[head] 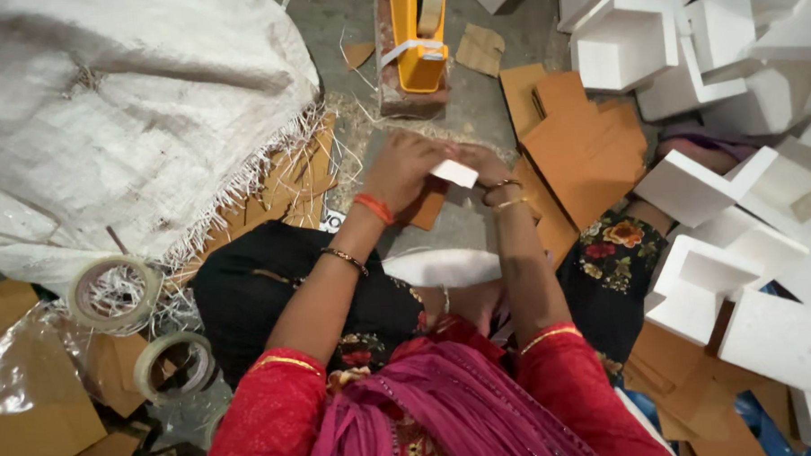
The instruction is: The person sits on the floor and assembles small white boxes by folding their sides and securing them with clear tape. They repeatedly pick up flat white pieces, fold them into box shapes, and use a yellow tape dispenser to seal the edges.
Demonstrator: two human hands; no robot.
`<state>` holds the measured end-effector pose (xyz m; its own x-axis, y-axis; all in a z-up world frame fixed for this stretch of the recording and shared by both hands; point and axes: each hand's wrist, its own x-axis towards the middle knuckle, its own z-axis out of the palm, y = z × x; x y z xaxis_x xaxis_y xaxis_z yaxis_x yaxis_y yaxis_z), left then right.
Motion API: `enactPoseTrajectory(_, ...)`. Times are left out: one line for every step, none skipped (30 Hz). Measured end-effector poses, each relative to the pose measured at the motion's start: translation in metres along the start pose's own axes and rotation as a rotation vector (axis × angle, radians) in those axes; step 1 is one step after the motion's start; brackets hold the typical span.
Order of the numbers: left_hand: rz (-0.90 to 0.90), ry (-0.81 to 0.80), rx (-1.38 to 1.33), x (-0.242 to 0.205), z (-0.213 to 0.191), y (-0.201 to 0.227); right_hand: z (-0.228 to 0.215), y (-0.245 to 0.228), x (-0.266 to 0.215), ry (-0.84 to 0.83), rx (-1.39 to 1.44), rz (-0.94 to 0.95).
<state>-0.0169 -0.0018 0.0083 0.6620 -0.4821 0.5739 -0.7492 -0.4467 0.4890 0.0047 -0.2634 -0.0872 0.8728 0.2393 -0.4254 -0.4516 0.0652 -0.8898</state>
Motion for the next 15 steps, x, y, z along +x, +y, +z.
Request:
enactPoseTrajectory(0.078,0.011,0.029,-0.001,0.0,0.002,-0.011,0.006,-0.004,0.004,-0.096,0.005)
enactPoseTrajectory(0.159,0.016,0.05,-0.005,0.001,0.007,-0.021,0.015,-0.014,0.015,-0.188,0.014)
enactPoseTrajectory(0.19,0.004,0.035,-0.01,0.001,0.014,-0.027,0.026,-0.023,0.026,-0.177,-0.02)
enactPoseTrajectory(0.229,0.002,0.028,-0.011,-0.001,0.015,-0.03,0.03,-0.023,0.035,-0.174,-0.065)
enactPoseTrajectory(0.268,0.001,0.021,-0.011,-0.004,0.018,-0.032,0.031,-0.025,0.044,-0.171,-0.111)
enactPoseTrajectory(0.282,0.011,0.04,-0.012,-0.005,0.022,-0.031,0.032,-0.03,0.113,-0.062,-0.065)
enactPoseTrajectory(0.296,0.022,0.059,-0.013,-0.006,0.026,-0.023,0.035,-0.038,0.181,0.048,-0.019)
enactPoseTrajectory(0.307,0.034,0.079,-0.014,-0.007,0.03,-0.012,0.038,-0.047,0.247,0.157,0.029)
enactPoseTrajectory(0.235,0.073,0.062,-0.014,-0.01,0.03,0.002,0.043,-0.06,0.25,0.374,0.033)
enactPoseTrajectory(0.157,0.112,0.044,-0.013,-0.015,0.029,0.019,0.052,-0.078,0.25,0.59,0.042)
enactPoseTrajectory(0.08,0.152,0.027,-0.011,-0.019,0.028,0.029,0.055,-0.088,0.25,0.807,0.051)
enactPoseTrajectory(-0.053,0.241,-0.043,-0.011,-0.026,0.028,0.036,0.057,-0.09,0.258,0.569,-0.077)
enactPoseTrajectory(-0.186,0.329,-0.111,-0.009,-0.034,0.026,0.044,0.059,-0.088,0.264,0.329,-0.202)
enactPoseTrajectory(-0.314,0.419,-0.178,-0.005,-0.042,0.021,0.047,0.058,-0.082,0.267,0.088,-0.331)
enactPoseTrajectory(-0.449,0.391,-0.287,-0.002,-0.052,0.015,0.045,0.051,-0.076,0.343,0.057,-0.382)
